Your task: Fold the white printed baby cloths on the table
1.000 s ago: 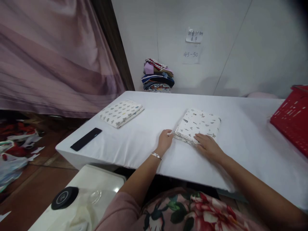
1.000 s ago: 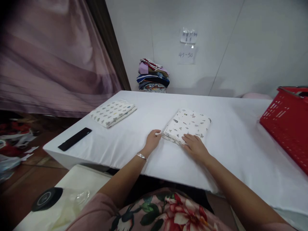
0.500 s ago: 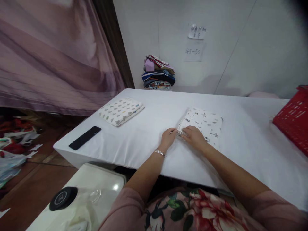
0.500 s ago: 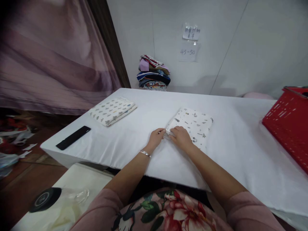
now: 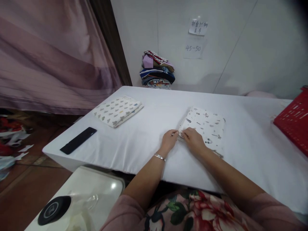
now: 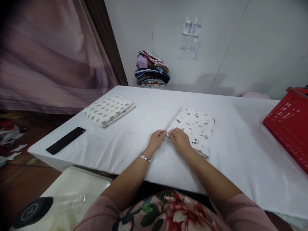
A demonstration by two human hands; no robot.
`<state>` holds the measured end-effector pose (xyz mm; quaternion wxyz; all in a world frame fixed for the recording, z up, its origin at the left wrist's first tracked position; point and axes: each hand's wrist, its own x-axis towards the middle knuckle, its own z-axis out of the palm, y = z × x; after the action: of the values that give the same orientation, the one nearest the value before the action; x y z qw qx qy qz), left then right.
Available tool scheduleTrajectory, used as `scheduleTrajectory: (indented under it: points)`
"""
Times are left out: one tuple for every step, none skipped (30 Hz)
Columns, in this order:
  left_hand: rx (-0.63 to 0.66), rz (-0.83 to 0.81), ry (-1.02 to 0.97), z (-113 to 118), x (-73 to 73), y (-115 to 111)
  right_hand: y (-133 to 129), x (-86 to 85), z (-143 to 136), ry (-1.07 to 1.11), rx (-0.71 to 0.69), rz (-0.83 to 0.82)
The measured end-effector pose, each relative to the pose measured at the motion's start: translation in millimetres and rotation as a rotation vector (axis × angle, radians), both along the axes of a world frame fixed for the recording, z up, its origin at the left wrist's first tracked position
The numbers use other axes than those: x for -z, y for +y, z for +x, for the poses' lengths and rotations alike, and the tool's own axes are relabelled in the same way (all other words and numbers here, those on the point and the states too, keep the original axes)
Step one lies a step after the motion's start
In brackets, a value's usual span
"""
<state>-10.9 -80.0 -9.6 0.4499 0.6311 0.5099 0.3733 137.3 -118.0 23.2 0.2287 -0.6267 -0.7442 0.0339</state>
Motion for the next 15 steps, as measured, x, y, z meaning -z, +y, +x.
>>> scheduleTrajectory:
  points:
    - [0.004,-0.004,-0.005,0,-0.5,0,-1,0.8,-1,-0.030,-0.008,-0.004]
    - [0.007,-0.005,-0.013,0,-0.9,0,-1,1.3,-2,-0.046,-0.013,-0.007]
    - [0.009,-0.005,-0.021,-1,-1.3,0,-1,1.6,-2,-0.043,-0.014,-0.008]
    - [0.011,-0.006,-0.027,-1,-1.7,-1,0,1.7,-1,-0.021,-0.013,-0.008]
    - [0.011,-0.008,-0.029,-1,-2.1,-1,1,1.7,0,0.013,-0.005,-0.005]
    - [0.009,-0.010,-0.026,-1,-2.6,-1,2,1.6,1,0.052,0.008,-0.001]
    - [0.007,-0.012,-0.019,-1,-3.3,-1,4,1.5,2,0.085,0.023,0.005]
    - [0.005,-0.014,-0.012,-2,-4.0,-1,5,1.4,2,0.104,0.034,0.011]
    - [0.002,-0.012,-0.005,-2,-4.8,-1,5,1.5,1,0.102,0.039,0.015]
    - [0.000,-0.009,-0.002,-2,-5.7,-1,5,1.6,-1,0.080,0.036,0.018]
    - [-0.001,-0.007,0.000,-2,-6.4,-1,4,2.0,-2,0.040,0.028,0.021]
    - [0.000,-0.006,-0.001,-2,-7.0,-1,3,2.4,-5,-0.010,0.014,0.024]
    - [0.001,-0.008,-0.003,-2,-7.2,-1,3,3.0,-7,-0.061,0.000,0.030]
    - [0.001,-0.010,-0.005,-1,-7.2,-1,2,3.7,-8,-0.107,-0.011,0.036]
    - [0.000,-0.016,-0.010,-1,-6.7,-1,1,4.5,-10,-0.143,-0.019,0.043]
